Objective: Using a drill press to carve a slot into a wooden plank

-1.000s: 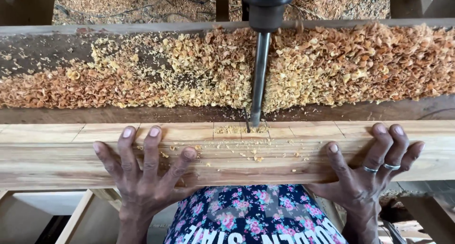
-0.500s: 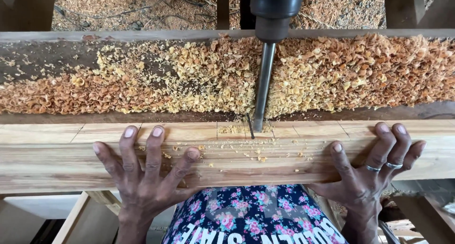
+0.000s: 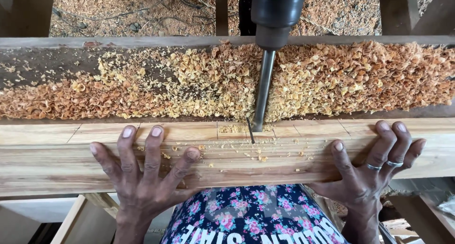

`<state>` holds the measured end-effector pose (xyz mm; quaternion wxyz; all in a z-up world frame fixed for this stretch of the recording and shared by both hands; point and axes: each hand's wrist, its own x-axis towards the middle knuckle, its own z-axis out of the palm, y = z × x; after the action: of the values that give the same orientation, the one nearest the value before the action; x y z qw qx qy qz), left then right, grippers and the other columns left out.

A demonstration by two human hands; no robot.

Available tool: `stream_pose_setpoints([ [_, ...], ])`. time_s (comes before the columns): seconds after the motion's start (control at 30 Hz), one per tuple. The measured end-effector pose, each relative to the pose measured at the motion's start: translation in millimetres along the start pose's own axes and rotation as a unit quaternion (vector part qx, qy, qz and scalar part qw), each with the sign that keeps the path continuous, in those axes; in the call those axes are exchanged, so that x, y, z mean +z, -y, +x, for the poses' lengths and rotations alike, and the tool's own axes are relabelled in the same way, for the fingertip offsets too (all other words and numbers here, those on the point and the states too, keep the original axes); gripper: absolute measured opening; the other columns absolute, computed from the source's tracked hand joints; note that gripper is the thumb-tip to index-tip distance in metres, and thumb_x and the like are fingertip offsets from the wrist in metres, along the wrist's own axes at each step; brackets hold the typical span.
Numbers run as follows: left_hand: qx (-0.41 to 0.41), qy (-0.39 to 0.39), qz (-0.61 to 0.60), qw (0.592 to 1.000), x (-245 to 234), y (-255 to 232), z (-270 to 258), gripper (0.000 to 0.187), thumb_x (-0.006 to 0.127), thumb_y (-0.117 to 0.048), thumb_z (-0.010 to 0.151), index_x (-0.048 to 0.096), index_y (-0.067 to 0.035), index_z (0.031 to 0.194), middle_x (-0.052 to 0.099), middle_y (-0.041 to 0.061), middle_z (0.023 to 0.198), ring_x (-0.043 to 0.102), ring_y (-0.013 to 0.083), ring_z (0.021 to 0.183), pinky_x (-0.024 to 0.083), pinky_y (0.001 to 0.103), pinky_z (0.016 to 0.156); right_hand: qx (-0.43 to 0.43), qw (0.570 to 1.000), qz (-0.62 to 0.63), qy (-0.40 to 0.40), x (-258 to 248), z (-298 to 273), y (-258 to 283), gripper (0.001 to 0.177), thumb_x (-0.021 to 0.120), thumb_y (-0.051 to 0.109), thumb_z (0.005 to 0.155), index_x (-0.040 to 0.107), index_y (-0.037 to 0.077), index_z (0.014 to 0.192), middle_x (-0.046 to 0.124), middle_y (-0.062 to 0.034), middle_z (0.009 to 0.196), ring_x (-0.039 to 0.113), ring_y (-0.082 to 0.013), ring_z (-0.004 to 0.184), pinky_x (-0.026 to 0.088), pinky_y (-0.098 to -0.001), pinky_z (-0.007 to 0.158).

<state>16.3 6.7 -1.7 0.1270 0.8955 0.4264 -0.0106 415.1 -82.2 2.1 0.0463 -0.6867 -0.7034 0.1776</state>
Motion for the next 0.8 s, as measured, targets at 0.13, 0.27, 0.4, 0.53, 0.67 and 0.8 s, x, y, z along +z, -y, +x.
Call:
stream_pose_setpoints([
  [0.13,-0.006,0.002,-0.010,1.000,-3,1,3,0.084,0.048,-0.096,0.107,0.043,-0.037,0.165,0.044,0.024,0.166,0.039,0.0648,0.149,0.015,0.093,0.117,-0.010,1.000,0.004,-0.012,1,4,-1,0.094,0.045,0.098,0.090,0.058,0.018,0.139,0.042,-0.0505,0.150,0.038,-0.0793,0.141,0.007,-0.0865,0.121],
  [0.27,-0.004,-0.016,0.003,1.000,-3,2,8,0.065,0.053,-0.076,0.113,0.045,-0.036,0.164,0.051,0.026,0.160,0.048,0.0663,0.143,0.017,0.092,0.116,-0.011,1.000,0.006,-0.007,-2,12,-2,0.092,0.058,0.097,0.086,0.055,0.023,0.141,0.042,-0.0478,0.150,0.038,-0.0773,0.141,0.007,-0.0857,0.121],
  [0.4,-0.011,-0.011,-0.005,1.000,-4,5,15,0.058,0.060,-0.065,0.113,0.049,-0.036,0.162,0.048,0.022,0.163,0.045,0.0636,0.146,0.016,0.092,0.117,-0.017,1.000,-0.011,-0.024,-1,14,-2,0.093,0.036,0.092,0.097,0.061,0.014,0.139,0.040,-0.0499,0.154,0.037,-0.0784,0.145,0.010,-0.0871,0.123],
  [0.53,-0.003,-0.015,0.004,1.000,-4,7,19,0.062,0.061,-0.067,0.115,0.044,-0.035,0.164,0.048,0.022,0.163,0.047,0.0648,0.145,0.016,0.092,0.116,-0.021,1.000,-0.005,-0.020,-3,24,-1,0.088,0.050,0.093,0.091,0.054,0.022,0.142,0.044,-0.0493,0.149,0.039,-0.0761,0.140,0.011,-0.0868,0.120],
  [0.67,0.003,-0.019,0.007,1.000,8,12,11,0.100,0.037,-0.113,0.106,0.029,-0.039,0.172,0.027,0.020,0.175,0.024,0.0567,0.159,0.007,0.089,0.122,-0.029,0.999,0.002,-0.033,-3,21,-1,0.069,0.050,0.071,0.102,0.060,0.017,0.143,0.046,-0.0491,0.149,0.040,-0.0771,0.141,0.009,-0.0835,0.123],
  [0.8,-0.011,-0.030,-0.009,0.999,-3,2,10,0.078,0.061,-0.086,0.107,0.048,-0.032,0.162,0.047,0.025,0.165,0.045,0.0629,0.148,0.017,0.091,0.119,-0.027,0.999,0.006,-0.047,-5,12,7,0.082,0.048,0.082,0.100,0.059,0.017,0.150,0.043,-0.0485,0.152,0.036,-0.0769,0.146,0.011,-0.0902,0.122],
])
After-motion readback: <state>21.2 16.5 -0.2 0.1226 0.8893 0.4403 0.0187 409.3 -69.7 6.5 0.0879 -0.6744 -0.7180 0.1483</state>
